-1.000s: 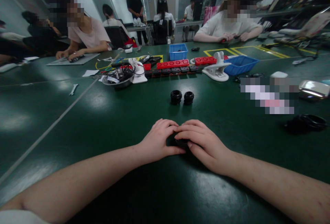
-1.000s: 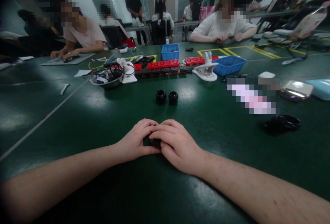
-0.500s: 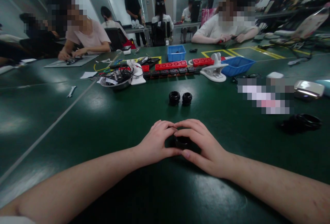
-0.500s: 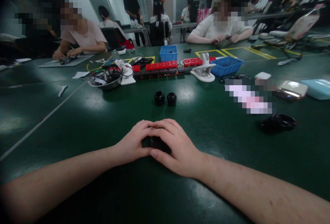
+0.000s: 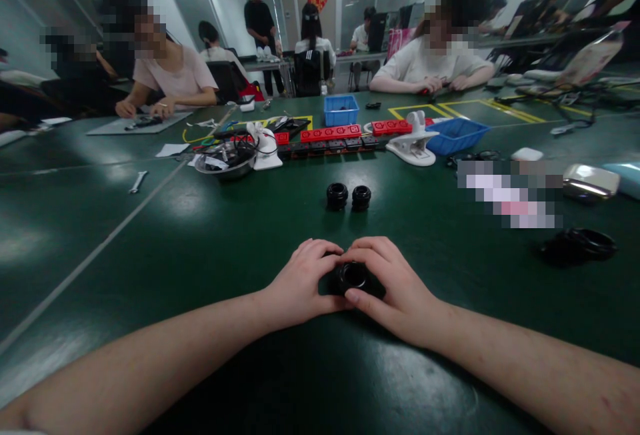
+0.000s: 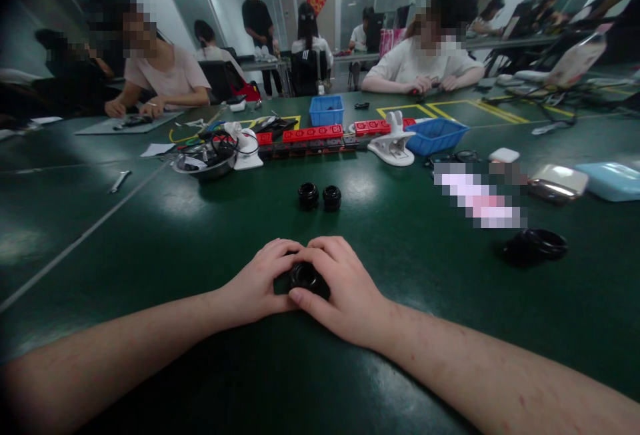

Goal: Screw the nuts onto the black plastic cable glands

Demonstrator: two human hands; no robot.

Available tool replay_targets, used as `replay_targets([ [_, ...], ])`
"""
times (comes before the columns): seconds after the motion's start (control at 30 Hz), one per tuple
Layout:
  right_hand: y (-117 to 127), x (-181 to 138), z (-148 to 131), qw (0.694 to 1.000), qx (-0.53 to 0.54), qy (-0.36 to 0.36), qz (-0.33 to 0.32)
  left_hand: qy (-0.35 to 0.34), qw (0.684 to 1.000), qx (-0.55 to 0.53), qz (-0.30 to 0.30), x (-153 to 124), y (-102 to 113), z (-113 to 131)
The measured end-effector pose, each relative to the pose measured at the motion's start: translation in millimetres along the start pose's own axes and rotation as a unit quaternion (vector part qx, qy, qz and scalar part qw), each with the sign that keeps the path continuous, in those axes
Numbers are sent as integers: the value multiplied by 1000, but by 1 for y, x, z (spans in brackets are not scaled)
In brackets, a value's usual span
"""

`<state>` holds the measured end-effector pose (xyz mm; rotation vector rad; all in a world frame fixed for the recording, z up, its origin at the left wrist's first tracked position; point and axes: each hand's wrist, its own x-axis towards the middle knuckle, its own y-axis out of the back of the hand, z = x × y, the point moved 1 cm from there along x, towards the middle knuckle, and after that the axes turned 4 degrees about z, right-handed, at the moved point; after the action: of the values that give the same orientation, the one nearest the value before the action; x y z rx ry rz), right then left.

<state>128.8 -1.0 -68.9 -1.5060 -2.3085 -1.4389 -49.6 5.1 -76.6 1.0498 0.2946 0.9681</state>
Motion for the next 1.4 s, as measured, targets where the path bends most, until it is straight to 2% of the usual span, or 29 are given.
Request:
replay_targets([
  [0.13, 1, 2, -1, 1000, 0, 4, -8, 10, 1000, 7, -1, -1, -1, -1],
  [0.43, 3, 5, -6, 996, 48, 77, -16, 15, 1000, 18, -5, -1, -3, -4],
  [0.63, 5, 6, -8, 995, 14, 102, 2, 14, 1000, 14, -9, -1, -5, -6],
  [0.87, 5, 3, -7, 992, 29, 120, 24, 17, 1000, 17, -4, -2, -5, -6],
  [0.97, 4, 1, -5, 993, 31, 103, 43, 18, 1000, 17, -11, -2, -5, -6],
  [1.1, 2, 0, -2, 998, 10, 44, 53, 24, 999, 17, -15, -2, -4, -5],
  [1.23, 1, 0, -2, 999, -9, 5, 41, 25, 999, 18, -17, -1, -3, -4],
  [1.4, 2, 3, -3, 1000, -9, -11, 13, 30, 999, 15, -19, -1, -2, -3],
])
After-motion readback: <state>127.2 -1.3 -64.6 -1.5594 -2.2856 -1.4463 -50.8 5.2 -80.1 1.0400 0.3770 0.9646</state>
